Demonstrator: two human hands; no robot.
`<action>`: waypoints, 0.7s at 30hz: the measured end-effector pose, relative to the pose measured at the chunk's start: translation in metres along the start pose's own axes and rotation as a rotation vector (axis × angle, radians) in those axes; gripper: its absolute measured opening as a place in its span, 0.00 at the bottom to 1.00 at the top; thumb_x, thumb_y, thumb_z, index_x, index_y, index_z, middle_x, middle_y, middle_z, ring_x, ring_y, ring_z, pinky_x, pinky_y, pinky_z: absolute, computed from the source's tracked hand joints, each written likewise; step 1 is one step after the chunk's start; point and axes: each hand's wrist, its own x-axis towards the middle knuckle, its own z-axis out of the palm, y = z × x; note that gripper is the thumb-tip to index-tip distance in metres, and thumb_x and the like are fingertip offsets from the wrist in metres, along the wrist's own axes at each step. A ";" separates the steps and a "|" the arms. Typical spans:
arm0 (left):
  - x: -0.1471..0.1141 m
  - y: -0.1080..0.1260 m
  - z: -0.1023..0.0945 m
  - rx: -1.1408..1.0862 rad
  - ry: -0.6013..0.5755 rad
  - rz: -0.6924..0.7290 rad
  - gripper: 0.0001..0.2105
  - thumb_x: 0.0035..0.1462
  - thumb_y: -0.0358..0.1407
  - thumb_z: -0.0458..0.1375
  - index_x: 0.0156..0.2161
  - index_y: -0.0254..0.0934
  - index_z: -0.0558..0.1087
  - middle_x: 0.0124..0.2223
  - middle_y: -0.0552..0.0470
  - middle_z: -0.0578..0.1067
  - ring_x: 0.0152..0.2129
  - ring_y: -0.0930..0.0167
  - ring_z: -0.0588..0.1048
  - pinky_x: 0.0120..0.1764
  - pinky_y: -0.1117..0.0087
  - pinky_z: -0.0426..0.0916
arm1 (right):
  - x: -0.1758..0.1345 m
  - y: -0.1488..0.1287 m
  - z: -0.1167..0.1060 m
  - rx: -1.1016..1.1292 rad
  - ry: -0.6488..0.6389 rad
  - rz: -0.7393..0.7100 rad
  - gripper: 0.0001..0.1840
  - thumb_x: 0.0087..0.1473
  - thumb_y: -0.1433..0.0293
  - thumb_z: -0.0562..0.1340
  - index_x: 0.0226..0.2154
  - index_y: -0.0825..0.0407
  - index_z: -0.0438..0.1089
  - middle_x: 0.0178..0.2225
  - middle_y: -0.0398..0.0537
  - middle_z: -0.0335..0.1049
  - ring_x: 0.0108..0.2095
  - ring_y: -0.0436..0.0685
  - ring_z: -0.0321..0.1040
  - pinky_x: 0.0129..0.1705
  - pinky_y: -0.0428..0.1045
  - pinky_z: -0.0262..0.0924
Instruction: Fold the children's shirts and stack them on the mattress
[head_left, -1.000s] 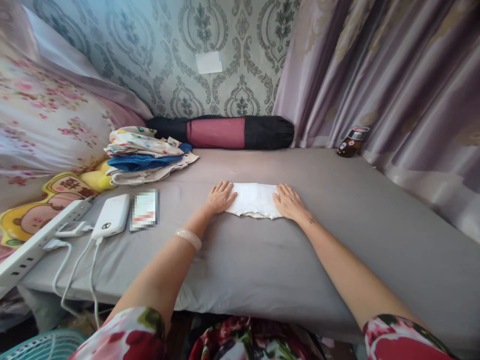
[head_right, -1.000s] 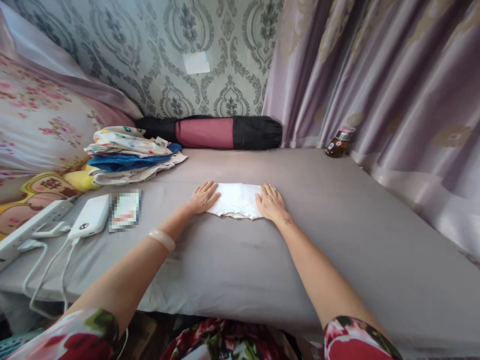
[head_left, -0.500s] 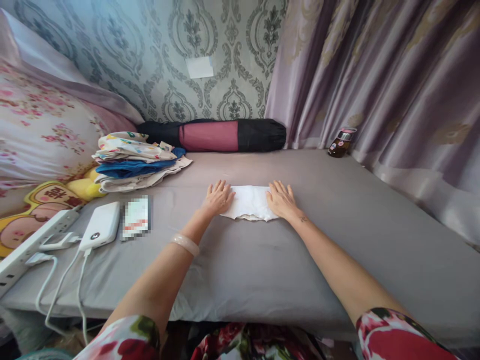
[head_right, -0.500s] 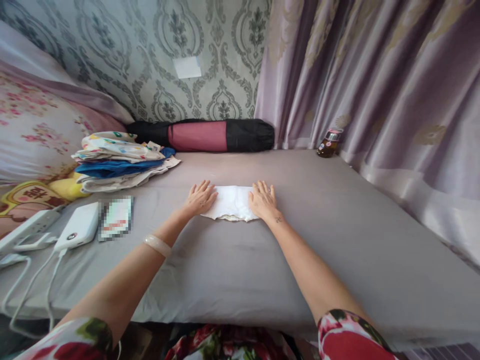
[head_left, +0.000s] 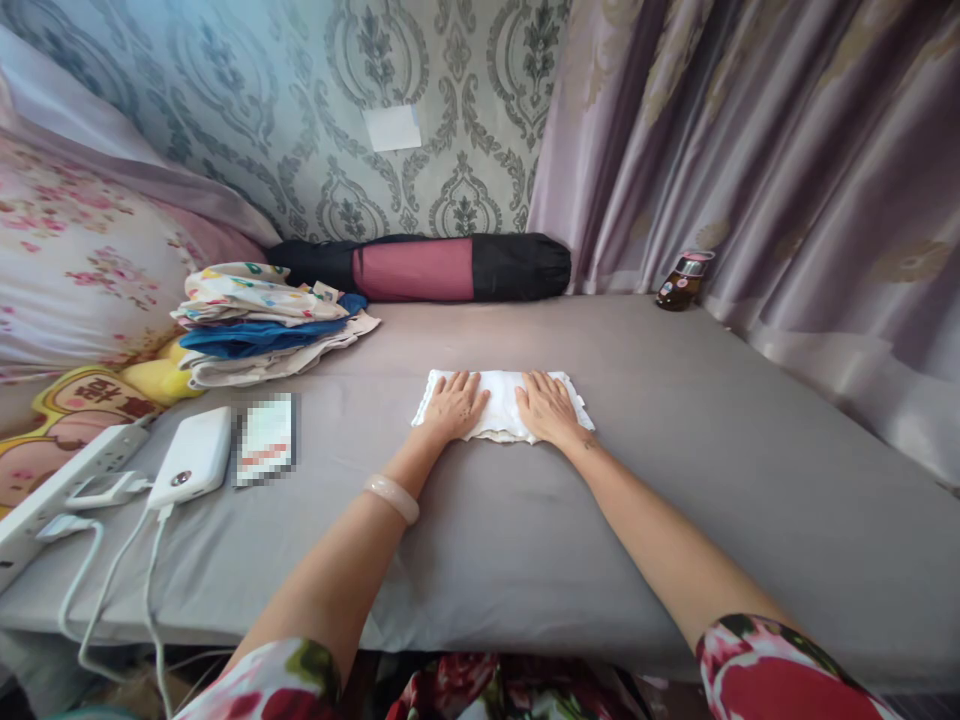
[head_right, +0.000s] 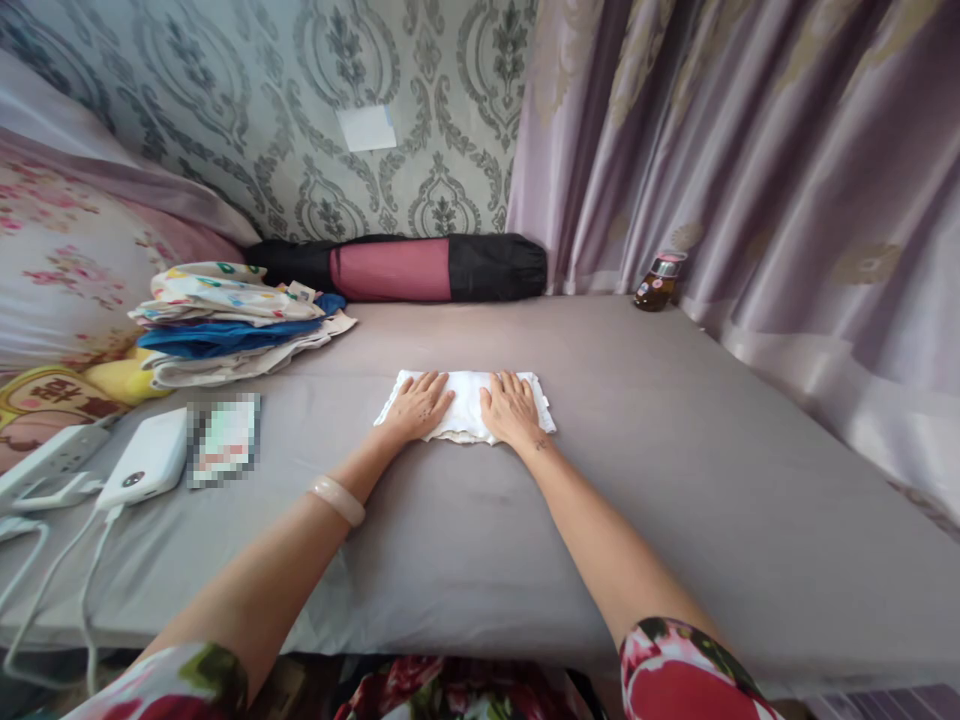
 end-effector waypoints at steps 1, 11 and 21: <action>0.000 0.000 0.000 0.001 0.001 0.001 0.26 0.68 0.44 0.36 0.64 0.33 0.57 0.65 0.40 0.61 0.63 0.60 0.57 0.62 0.54 0.51 | 0.000 0.000 0.000 -0.002 0.002 -0.005 0.27 0.66 0.63 0.44 0.61 0.59 0.58 0.62 0.58 0.58 0.63 0.63 0.51 0.64 0.58 0.40; 0.001 0.021 -0.008 -0.026 0.012 -0.076 0.24 0.67 0.41 0.39 0.63 0.32 0.57 0.65 0.39 0.60 0.64 0.60 0.56 0.62 0.52 0.50 | 0.005 -0.013 -0.012 0.064 -0.035 -0.001 0.26 0.65 0.64 0.44 0.61 0.57 0.57 0.64 0.59 0.55 0.64 0.64 0.49 0.63 0.62 0.41; -0.006 0.040 0.013 -0.057 0.109 -0.107 0.24 0.68 0.42 0.37 0.63 0.34 0.59 0.66 0.40 0.60 0.64 0.61 0.56 0.63 0.54 0.52 | -0.002 -0.025 0.001 0.093 0.007 -0.026 0.26 0.65 0.66 0.44 0.62 0.55 0.56 0.64 0.56 0.56 0.64 0.63 0.48 0.64 0.61 0.39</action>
